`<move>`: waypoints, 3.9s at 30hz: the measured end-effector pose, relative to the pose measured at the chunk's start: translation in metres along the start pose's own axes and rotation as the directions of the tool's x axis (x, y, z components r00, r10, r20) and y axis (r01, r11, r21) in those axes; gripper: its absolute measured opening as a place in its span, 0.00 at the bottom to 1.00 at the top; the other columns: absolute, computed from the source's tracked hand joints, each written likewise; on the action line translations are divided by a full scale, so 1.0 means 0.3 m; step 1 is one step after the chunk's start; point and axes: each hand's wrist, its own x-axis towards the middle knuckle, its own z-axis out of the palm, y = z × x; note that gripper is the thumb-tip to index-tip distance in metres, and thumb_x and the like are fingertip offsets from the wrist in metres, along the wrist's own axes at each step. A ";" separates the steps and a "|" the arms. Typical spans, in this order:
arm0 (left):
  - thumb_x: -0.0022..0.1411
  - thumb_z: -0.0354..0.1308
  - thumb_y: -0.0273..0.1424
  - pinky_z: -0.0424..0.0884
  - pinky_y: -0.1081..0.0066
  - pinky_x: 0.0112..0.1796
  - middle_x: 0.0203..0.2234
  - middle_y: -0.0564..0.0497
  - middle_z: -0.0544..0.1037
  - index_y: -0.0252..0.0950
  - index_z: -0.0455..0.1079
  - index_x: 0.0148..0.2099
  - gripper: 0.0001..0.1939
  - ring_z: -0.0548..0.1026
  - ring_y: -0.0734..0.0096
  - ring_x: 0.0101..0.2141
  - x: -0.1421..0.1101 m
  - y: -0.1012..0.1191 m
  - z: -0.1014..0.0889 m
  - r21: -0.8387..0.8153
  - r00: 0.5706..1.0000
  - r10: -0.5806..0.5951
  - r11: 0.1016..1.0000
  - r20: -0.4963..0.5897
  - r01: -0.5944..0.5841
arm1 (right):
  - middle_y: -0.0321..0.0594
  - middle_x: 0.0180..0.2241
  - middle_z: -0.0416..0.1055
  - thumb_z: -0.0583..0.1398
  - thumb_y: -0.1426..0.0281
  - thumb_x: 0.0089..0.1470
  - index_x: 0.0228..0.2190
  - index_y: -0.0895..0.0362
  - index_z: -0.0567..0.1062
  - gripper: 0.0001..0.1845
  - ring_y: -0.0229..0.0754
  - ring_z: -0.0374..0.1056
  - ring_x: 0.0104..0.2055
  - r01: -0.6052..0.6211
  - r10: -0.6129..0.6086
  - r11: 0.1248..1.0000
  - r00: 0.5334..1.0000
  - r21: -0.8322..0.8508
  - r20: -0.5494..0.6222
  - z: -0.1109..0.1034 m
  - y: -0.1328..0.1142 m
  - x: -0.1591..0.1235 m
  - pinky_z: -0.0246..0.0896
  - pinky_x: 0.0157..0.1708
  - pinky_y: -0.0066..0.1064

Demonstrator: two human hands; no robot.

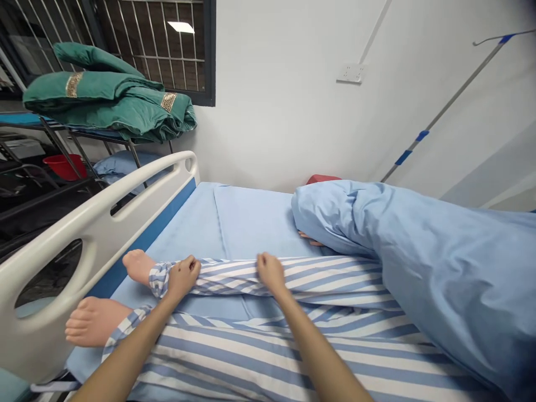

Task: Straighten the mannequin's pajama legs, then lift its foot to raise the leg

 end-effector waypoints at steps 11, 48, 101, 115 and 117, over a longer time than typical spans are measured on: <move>0.62 0.39 0.36 0.57 0.71 0.29 0.20 0.52 0.68 0.39 0.60 0.29 0.13 0.67 0.69 0.24 0.020 0.020 -0.066 -0.123 0.998 -0.048 0.991 -0.041 0.043 | 0.37 0.19 0.65 0.41 0.56 0.60 0.18 0.55 0.63 0.26 0.38 0.59 0.24 -0.001 -0.118 0.753 0.984 0.659 0.137 0.253 -0.553 -0.056 0.48 0.25 0.28; 0.57 0.44 0.37 0.52 0.75 0.25 0.13 0.59 0.55 0.37 0.51 0.18 0.17 0.56 0.77 0.21 -0.007 0.715 0.290 -0.505 0.993 0.039 0.863 0.109 0.022 | 0.32 0.17 0.60 0.45 0.57 0.58 0.18 0.56 0.62 0.24 0.35 0.57 0.22 0.060 0.004 0.684 0.996 0.727 -0.085 -0.184 0.222 0.008 0.52 0.26 0.26; 0.60 0.39 0.34 0.58 0.74 0.27 0.15 0.56 0.62 0.39 0.53 0.20 0.16 0.64 0.73 0.22 0.088 0.049 -0.012 -0.524 0.989 -0.142 0.846 -0.042 0.099 | 0.31 0.13 0.52 0.41 0.55 0.58 0.15 0.54 0.55 0.24 0.35 0.51 0.17 -0.108 -0.031 0.463 0.990 0.880 0.137 0.247 -0.519 0.020 0.49 0.21 0.27; 0.59 0.42 0.35 0.50 0.73 0.26 0.14 0.57 0.58 0.38 0.53 0.20 0.16 0.58 0.75 0.21 0.034 0.326 0.124 -0.441 0.990 -0.140 0.890 -0.020 0.116 | 0.32 0.17 0.56 0.43 0.56 0.59 0.18 0.56 0.60 0.25 0.34 0.55 0.22 0.106 -0.098 0.625 0.994 0.773 -0.057 0.026 -0.229 0.018 0.50 0.26 0.26; 0.59 0.42 0.37 0.53 0.74 0.26 0.14 0.58 0.58 0.38 0.52 0.19 0.17 0.59 0.76 0.21 0.035 0.364 0.138 -0.555 0.994 -0.110 0.828 -0.017 0.082 | 0.32 0.17 0.57 0.42 0.56 0.59 0.18 0.56 0.60 0.25 0.34 0.55 0.22 0.084 -0.100 0.666 0.995 0.741 -0.023 0.011 -0.179 0.015 0.50 0.25 0.26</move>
